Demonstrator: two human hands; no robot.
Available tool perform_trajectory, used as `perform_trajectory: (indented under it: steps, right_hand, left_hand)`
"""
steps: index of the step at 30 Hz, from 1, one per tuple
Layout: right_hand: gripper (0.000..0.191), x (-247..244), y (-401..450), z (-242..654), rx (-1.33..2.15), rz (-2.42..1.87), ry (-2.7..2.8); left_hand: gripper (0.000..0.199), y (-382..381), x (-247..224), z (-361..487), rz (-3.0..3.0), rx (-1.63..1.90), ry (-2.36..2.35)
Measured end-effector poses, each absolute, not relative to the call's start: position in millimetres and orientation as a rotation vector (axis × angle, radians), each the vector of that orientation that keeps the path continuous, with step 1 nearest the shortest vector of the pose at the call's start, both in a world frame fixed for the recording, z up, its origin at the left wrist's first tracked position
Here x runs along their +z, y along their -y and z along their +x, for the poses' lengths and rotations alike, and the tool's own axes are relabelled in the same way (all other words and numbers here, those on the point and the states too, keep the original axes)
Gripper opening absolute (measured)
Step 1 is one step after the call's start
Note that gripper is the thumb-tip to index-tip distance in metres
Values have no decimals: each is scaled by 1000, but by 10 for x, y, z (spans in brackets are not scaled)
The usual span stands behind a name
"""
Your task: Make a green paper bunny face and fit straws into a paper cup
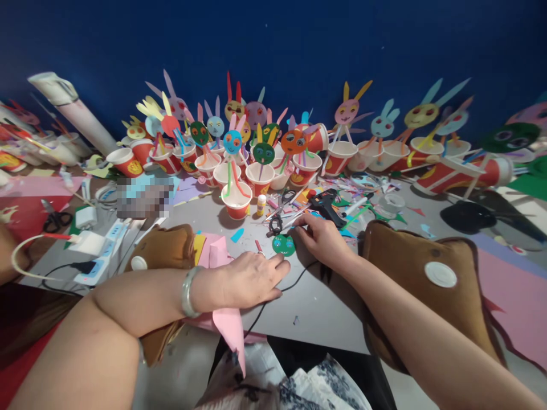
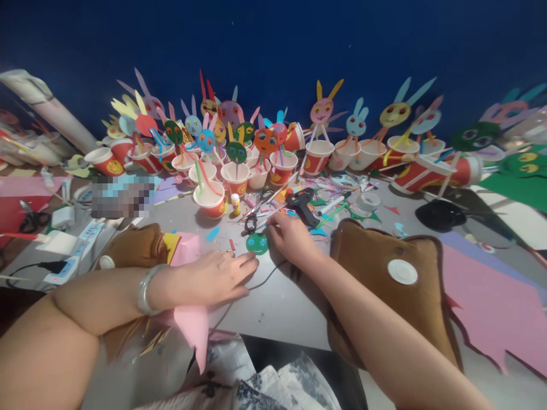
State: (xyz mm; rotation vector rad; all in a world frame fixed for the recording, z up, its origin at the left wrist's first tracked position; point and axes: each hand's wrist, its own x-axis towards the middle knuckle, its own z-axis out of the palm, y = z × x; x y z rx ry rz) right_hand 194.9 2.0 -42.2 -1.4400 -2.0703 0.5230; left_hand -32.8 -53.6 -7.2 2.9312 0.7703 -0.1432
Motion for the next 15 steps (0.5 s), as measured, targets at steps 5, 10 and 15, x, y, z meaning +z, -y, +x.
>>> perform_trajectory:
  steps: [5,10,15]
  right_hand:
    - [10,-380,32,1933,596,-1404,2072]
    - [12,-394,11,1911,688,-1334,2094]
    - [13,-447,-24,1883,727,-1279,2106]
  left_hand:
    - [40,536,2,-301,2947,-159,-764]
    - [40,501,71,-275,2944,-208,-919]
    - [55,406,-59,-332,2943,-132,-1046]
